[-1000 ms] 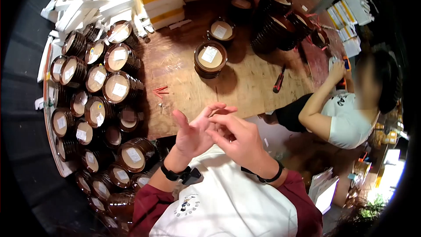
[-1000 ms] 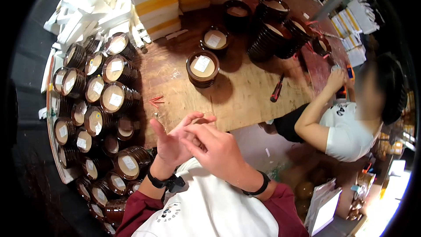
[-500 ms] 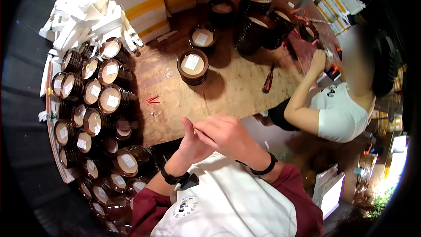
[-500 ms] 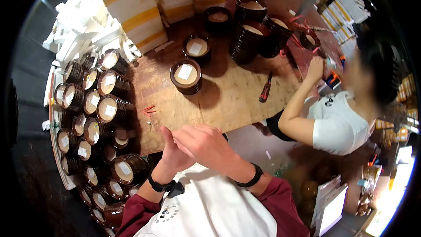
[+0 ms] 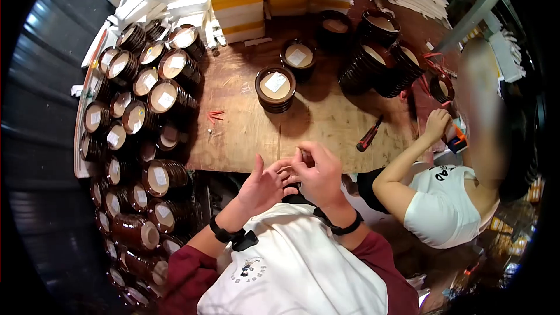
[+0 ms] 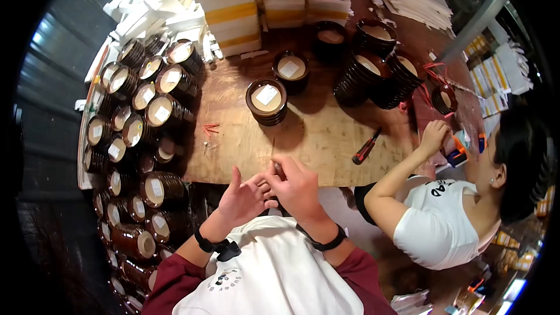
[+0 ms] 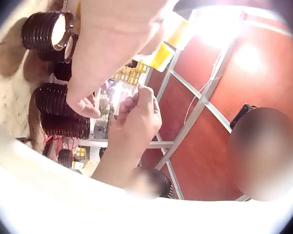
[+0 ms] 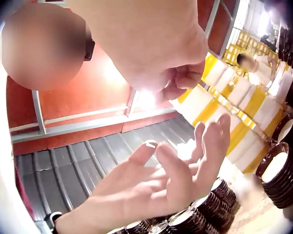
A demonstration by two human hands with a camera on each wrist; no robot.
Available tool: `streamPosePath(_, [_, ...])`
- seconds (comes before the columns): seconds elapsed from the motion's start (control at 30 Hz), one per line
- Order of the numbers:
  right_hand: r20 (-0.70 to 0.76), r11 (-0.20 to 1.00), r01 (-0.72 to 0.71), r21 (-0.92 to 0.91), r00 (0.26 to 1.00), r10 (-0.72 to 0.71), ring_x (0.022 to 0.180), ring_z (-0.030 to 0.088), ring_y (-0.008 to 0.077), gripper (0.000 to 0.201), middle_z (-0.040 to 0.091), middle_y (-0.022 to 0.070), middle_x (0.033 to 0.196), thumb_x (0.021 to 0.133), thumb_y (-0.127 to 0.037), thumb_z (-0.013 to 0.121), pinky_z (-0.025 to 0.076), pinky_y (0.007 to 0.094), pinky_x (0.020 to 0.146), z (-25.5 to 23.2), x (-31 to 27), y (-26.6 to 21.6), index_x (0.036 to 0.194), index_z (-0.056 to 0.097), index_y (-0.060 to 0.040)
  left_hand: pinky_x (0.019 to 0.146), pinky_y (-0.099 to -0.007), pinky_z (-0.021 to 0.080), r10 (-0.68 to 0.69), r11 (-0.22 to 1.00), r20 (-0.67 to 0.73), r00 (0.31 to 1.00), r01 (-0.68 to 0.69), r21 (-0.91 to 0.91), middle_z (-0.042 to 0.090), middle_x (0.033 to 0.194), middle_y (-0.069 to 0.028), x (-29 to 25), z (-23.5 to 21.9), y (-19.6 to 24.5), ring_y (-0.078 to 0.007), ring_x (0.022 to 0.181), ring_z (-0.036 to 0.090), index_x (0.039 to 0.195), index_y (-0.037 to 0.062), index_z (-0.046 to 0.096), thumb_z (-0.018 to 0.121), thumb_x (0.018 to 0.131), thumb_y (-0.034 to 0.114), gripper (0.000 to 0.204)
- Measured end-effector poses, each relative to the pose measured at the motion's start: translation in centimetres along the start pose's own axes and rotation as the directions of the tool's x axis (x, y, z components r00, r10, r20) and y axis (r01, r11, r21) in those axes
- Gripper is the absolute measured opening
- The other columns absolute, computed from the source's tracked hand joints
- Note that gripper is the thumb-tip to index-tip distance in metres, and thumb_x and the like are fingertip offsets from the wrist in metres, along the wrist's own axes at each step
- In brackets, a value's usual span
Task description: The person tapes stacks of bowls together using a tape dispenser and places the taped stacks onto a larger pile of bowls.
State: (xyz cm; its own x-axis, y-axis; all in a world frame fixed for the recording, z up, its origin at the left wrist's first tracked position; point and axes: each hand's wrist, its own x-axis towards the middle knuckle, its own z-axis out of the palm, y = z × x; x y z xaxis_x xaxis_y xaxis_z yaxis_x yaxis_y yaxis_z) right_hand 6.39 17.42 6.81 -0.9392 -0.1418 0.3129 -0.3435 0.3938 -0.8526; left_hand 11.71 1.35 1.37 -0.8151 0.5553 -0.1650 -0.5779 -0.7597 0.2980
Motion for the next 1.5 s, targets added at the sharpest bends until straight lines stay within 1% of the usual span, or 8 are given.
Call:
streamPosePath(0.13, [0.251, 0.99, 0.106, 0.095, 0.96, -0.127, 0.065, 0.066, 0.0239, 0.019, 0.065, 0.0102, 0.079, 0.082, -0.008, 0.075, 0.052, 0.0326, 0.059, -1.5, -0.2, 0.5, 0.098, 0.066, -0.0035, 0.105, -0.0388, 0.041, 0.045, 0.998, -0.012, 0.999, -0.046, -0.046, 0.057, 0.132, -0.0054, 0.3, 0.4, -0.7, -0.0186, 0.124, 0.052, 0.141, 0.0077, 0.045, 0.03, 0.094, 0.077, 0.085])
streamPosePath(0.4, [0.216, 0.94, 0.337, -0.047, 0.923, -0.32, 0.066, 0.064, 0.0243, 0.016, 0.065, 0.009, 0.081, 0.082, -0.007, 0.073, 0.051, 0.0337, 0.06, -0.8, -0.8, 0.8, 0.096, 0.068, -0.003, 0.112, -0.0462, 0.038, -0.049, 0.997, -0.124, 0.991, 0.041, -0.065, 0.058, 0.134, -0.0097, 2.0, 0.1, -1.6, -0.0271, 0.129, 0.053, 0.133, 0.0069, 0.055, 0.026, 0.092, 0.081, 0.09])
streamPosePath(0.8, [-0.044, 0.997, 0.073, -0.032, 0.996, -0.074, 0.063, 0.062, 0.021, 0.009, 0.064, 0.0108, 0.078, 0.084, -0.001, 0.07, 0.049, 0.0319, 0.057, 1.0, -0.1, -0.3, 0.092, 0.065, -0.0008, 0.113, -0.0483, 0.034, -0.162, 0.937, -0.119, 0.98, 0.19, 0.294, 0.051, 0.143, -0.0086, 2.8, 1.3, 2.1, -0.027, 0.136, 0.045, 0.143, 0.011, 0.045, 0.025, 0.095, 0.078, 0.084])
streamPosePath(1.0, [-0.212, 0.993, -0.094, 0.068, 0.971, 0.106, 0.064, 0.063, 0.0222, 0.016, 0.062, 0.0106, 0.077, 0.082, -0.001, 0.072, 0.049, 0.0323, 0.058, 1.6, 0.2, -0.7, 0.095, 0.064, -0.0025, 0.109, -0.0396, 0.037, -0.171, 0.966, -0.013, 0.985, 0.17, 0.193, 0.051, 0.14, -0.0063, 2.5, -0.2, 3.4, -0.0213, 0.129, 0.049, 0.142, 0.009, 0.044, 0.028, 0.1, 0.071, 0.076])
streamPosePath(1.1, [-0.054, 1.0, -0.014, 0.015, 0.998, 0.015, 0.062, 0.062, 0.0171, 0.012, 0.062, 0.0088, 0.077, 0.084, -0.001, 0.071, 0.049, 0.0292, 0.056, 1.4, 0.0, -1.3, 0.095, 0.065, -0.0023, 0.109, -0.04, 0.038, -0.176, 0.976, 0.052, 0.983, 0.167, 0.142, 0.052, 0.14, -0.0069, 2.3, -0.8, 4.1, -0.0217, 0.13, 0.049, 0.141, 0.0079, 0.045, 0.028, 0.1, 0.069, 0.076])
streamPosePath(1.2, [0.002, 0.99, -0.095, 0.102, 0.995, 0.095, 0.062, 0.062, 0.013, 0.008, 0.064, 0.0071, 0.077, 0.086, -0.002, 0.07, 0.049, 0.0268, 0.057, 1.4, -0.8, -1.7, 0.094, 0.066, -0.0017, 0.11, -0.0413, 0.038, -0.1, 0.995, 0.142, 0.985, 0.102, -0.002, 0.049, 0.145, -0.0108, 2.5, -0.9, 4.8, -0.0238, 0.135, 0.046, 0.142, 0.0071, 0.044, 0.027, 0.102, 0.067, 0.075])
streamPosePath(1.4, [-0.065, 0.923, -0.333, 0.191, 0.934, 0.35, 0.068, 0.063, 0.0067, 0.007, 0.067, 0.0034, 0.077, 0.092, -0.006, 0.067, 0.05, 0.0233, 0.061, -0.3, -2.7, -1.0, 0.094, 0.064, -0.0005, 0.113, -0.044, 0.037, 0.137, 0.964, 0.139, 0.981, -0.164, 0.207, 0.031, 0.16, -0.0165, 1.8, 1.3, 6.5, -0.0307, 0.144, 0.037, 0.147, 0.0065, 0.038, 0.025, 0.103, 0.064, 0.074])
streamPosePath(1.5, [-0.07, 0.951, -0.265, 0.158, 0.958, 0.278, 0.064, 0.059, 0.0064, 0.013, 0.063, 0.0011, 0.075, 0.09, -0.007, 0.068, 0.049, 0.0235, 0.059, -0.6, -3.2, -1.0, 0.1, 0.061, -0.0007, 0.112, -0.0459, 0.038, 0.14, 0.948, 0.155, 0.978, -0.177, 0.264, 0.029, 0.16, -0.0171, 1.8, 1.3, 6.3, -0.0327, 0.144, 0.037, 0.149, 0.0069, 0.035, 0.024, 0.102, 0.066, 0.077])
